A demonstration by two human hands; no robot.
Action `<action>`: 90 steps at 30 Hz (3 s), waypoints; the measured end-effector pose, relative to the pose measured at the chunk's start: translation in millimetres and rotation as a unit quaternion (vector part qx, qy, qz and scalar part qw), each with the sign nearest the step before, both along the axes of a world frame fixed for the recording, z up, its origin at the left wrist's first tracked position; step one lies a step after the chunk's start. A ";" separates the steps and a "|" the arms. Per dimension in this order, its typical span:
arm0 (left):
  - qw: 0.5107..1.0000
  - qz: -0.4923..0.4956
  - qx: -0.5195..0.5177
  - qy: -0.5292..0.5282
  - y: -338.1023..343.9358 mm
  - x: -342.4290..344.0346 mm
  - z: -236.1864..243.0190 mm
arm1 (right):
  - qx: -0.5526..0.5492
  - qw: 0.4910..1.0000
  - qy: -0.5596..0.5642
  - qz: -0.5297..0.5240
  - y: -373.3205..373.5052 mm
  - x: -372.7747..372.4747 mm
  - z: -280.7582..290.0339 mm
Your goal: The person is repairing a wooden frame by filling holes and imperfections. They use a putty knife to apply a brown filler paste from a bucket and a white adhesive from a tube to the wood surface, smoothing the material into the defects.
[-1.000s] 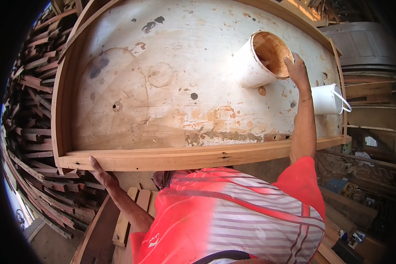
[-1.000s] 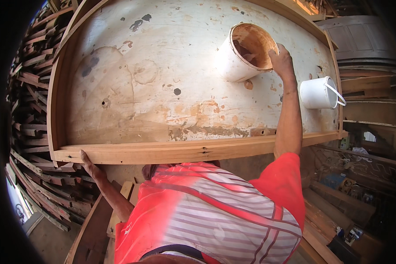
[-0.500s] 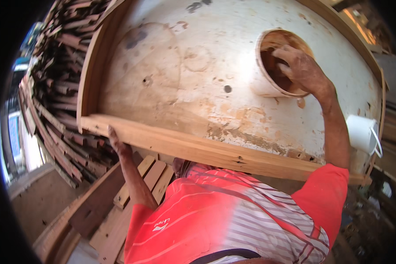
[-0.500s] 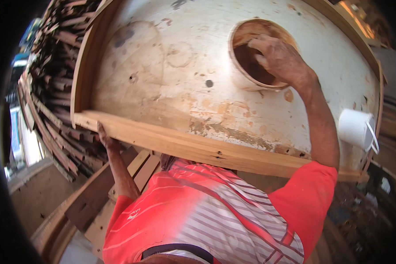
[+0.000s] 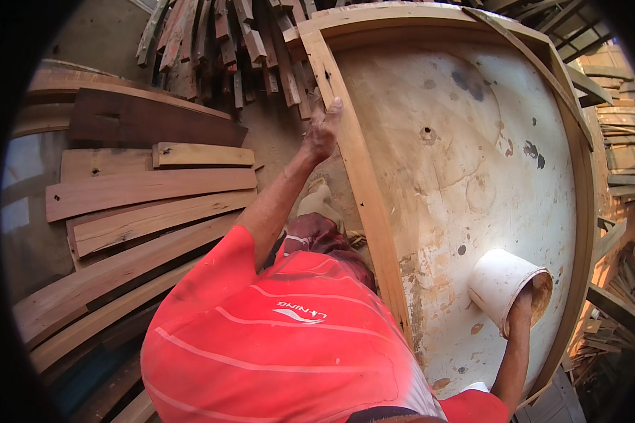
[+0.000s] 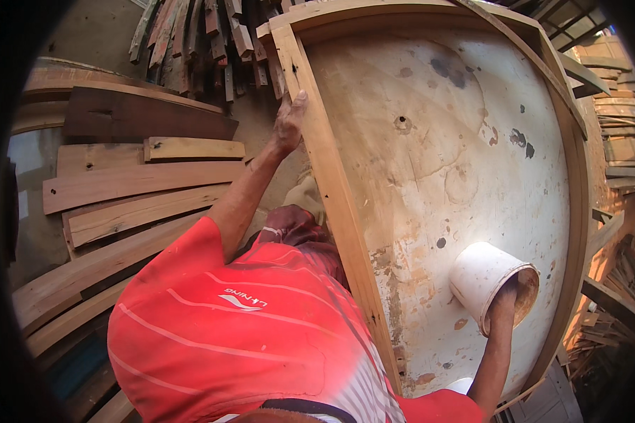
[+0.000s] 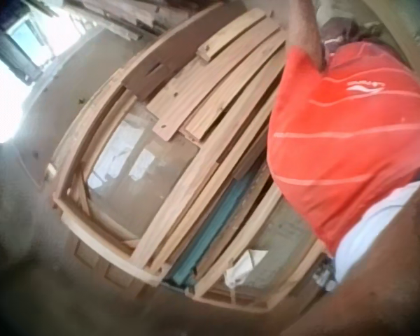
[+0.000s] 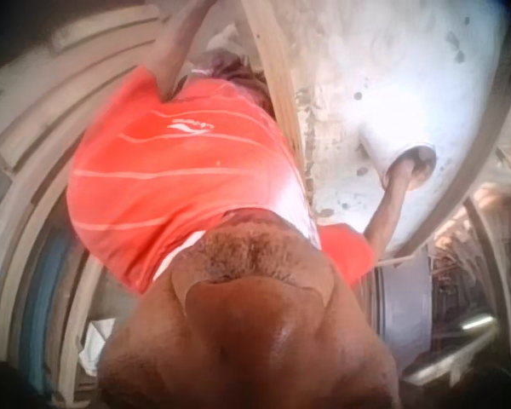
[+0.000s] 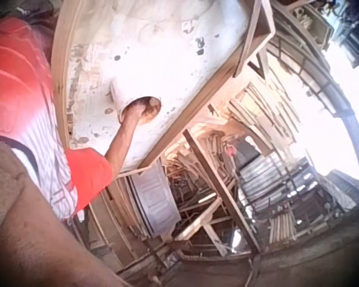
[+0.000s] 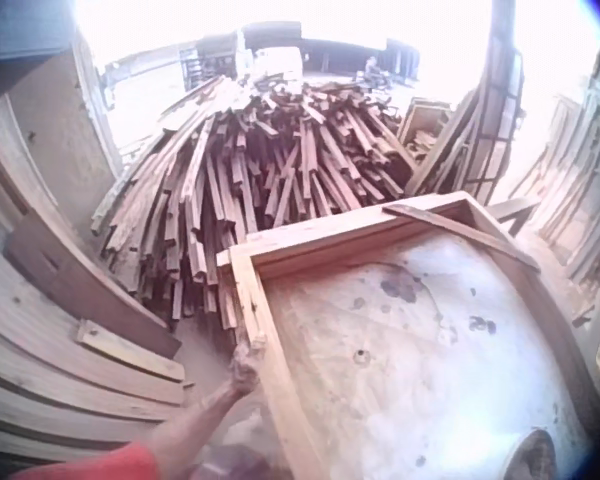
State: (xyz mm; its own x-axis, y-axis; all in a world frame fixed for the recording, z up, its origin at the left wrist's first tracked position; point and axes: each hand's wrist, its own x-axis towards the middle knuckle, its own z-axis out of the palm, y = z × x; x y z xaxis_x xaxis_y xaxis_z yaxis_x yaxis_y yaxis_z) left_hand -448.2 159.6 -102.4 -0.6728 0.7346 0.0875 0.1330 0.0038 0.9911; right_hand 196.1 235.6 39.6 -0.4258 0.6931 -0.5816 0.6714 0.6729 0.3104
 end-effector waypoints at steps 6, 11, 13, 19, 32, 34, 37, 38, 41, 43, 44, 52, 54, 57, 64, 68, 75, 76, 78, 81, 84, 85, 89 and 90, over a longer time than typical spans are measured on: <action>0.988 -0.103 -0.029 -0.108 -13.9 1.4 24.5 | 0.106 0.992 -0.026 0.063 15.2 -37.5 58.3; 0.982 -0.171 -0.072 0.035 -16.1 -25.4 31.4 | 0.202 0.923 -0.119 -0.306 -3.0 -105.5 188.9; 0.948 -0.254 -0.144 0.128 -24.1 -55.7 28.4 | 0.256 0.900 0.048 -0.351 -16.1 -158.8 199.7; 0.843 -0.465 -0.256 -0.080 4.5 -177.7 96.0 | 0.116 0.732 0.542 -0.396 -62.8 -375.3 96.3; 0.946 -0.251 -0.096 0.180 109.4 -238.9 61.1 | -0.105 0.742 0.482 -0.453 -60.1 -602.9 15.4; 0.947 -0.247 -0.097 0.178 109.5 -237.9 57.0 | -0.111 0.743 0.463 -0.470 -58.4 -607.7 16.2; 0.949 -0.248 -0.106 0.161 109.3 -237.9 56.8 | -0.107 0.756 0.437 -0.476 -57.9 -609.3 18.4; 0.950 -0.250 -0.110 0.152 109.3 -238.4 58.6 | -0.102 0.770 0.425 -0.464 -57.6 -608.3 19.5; 0.941 -0.280 -0.112 0.155 114.9 -245.5 75.0 | -0.097 0.783 0.405 -0.463 -55.7 -611.5 21.9; 0.953 -0.260 -0.092 0.127 112.3 -240.0 61.4 | -0.120 0.757 0.409 -0.496 -52.2 -615.3 25.7; 0.958 -0.250 -0.082 0.113 111.4 -238.1 56.4 | -0.142 0.730 0.417 -0.523 -48.1 -618.8 30.4; 0.960 -0.242 -0.044 0.130 112.7 -240.2 45.0 | -0.191 0.664 0.413 -0.594 -40.1 -618.0 32.6; 0.961 -0.241 -0.046 0.127 114.0 -240.5 44.9 | -0.168 0.693 0.391 -0.581 -40.3 -627.3 41.8; 0.958 -0.249 -0.050 0.136 115.7 -241.2 44.4 | -0.129 0.727 0.392 -0.549 -49.6 -626.7 34.9; 0.946 -0.277 -0.062 0.154 115.6 -245.2 48.1 | -0.093 0.790 0.360 -0.487 -47.7 -624.0 36.8; 0.949 -0.281 -0.052 0.136 114.9 -244.7 45.8 | -0.102 0.803 0.323 -0.489 -35.8 -631.4 46.0; 0.944 -0.295 -0.081 0.123 115.5 -243.1 58.0 | -0.115 0.841 0.249 -0.467 -21.8 -637.2 54.7; 0.944 -0.299 -0.078 0.116 115.0 -243.8 56.4 | -0.121 0.835 0.259 -0.471 -19.2 -637.7 52.3; 0.945 -0.306 -0.076 0.092 114.7 -243.7 55.1 | -0.134 0.822 0.278 -0.479 -16.1 -637.5 45.5; 0.949 -0.295 -0.084 0.067 115.0 -241.7 56.2 | -0.095 0.853 0.301 -0.416 -21.9 -634.2 37.7; 0.955 -0.279 -0.061 0.083 115.7 -242.9 55.2 | -0.128 0.905 0.256 -0.315 -6.8 -620.8 30.7; 0.957 -0.275 -0.031 0.088 118.5 -243.9 53.1 | -0.137 0.913 0.252 -0.290 -2.6 -617.4 30.4; 0.957 -0.274 0.007 0.094 119.4 -245.3 53.8 | -0.130 0.935 0.297 -0.142 1.6 -603.3 40.2; 0.956 -0.277 -0.023 0.093 120.3 -246.0 59.2 | -0.117 0.935 0.322 -0.093 -1.2 -601.1 44.8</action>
State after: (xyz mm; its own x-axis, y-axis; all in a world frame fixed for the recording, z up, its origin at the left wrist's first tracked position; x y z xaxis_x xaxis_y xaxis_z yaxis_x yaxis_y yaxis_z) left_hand -694.1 279.9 -43.3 -0.1552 0.9796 0.1277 0.3019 -0.0761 0.9503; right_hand -405.1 234.4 84.5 -0.6251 0.6760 -0.3903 0.7802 0.5257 -0.3390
